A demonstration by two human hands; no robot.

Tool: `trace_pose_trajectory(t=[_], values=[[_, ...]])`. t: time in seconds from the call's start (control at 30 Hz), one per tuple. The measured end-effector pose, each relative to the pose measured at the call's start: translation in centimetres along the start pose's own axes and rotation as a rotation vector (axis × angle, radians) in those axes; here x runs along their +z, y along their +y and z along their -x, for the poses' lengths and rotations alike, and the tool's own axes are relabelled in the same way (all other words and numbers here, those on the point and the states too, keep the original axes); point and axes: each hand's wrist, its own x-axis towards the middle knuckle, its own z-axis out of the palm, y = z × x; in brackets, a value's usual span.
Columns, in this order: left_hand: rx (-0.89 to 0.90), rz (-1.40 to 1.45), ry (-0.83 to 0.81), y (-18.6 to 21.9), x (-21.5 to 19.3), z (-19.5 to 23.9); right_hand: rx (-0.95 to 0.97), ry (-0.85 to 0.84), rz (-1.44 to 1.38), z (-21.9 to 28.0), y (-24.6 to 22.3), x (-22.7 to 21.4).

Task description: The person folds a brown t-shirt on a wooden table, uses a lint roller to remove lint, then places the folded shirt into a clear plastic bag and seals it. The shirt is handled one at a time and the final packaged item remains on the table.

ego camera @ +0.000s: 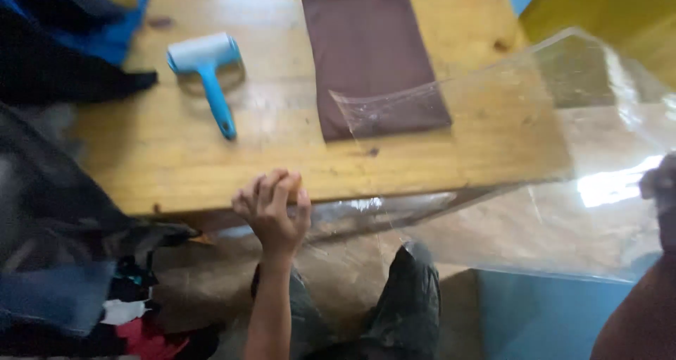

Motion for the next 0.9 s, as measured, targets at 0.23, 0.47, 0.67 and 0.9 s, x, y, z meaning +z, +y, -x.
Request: trace_pose_trajectory(t=[0.23, 0.47, 0.67, 0.9], values=[[-0.223, 0.086, -0.425, 2.0, -4.9, -2.7, 0.391, 0.332, -0.277, -14.2, -30.8, 24.9], [-0.303, 0.139, -1.093, 3.3, -10.5, -9.7, 0.716, 0.274, -0.156, -19.6, -25.2, 27.0], [-0.355, 0.060, -1.359, 2.3, -8.9, -10.3, 0.897, 0.292, -0.036, -16.1, -9.1, 28.5], [-0.716, 0.108, -1.347, 4.3, -6.4, -10.6, 1.022, 0.188, -0.162, -13.5, -10.4, 32.6]])
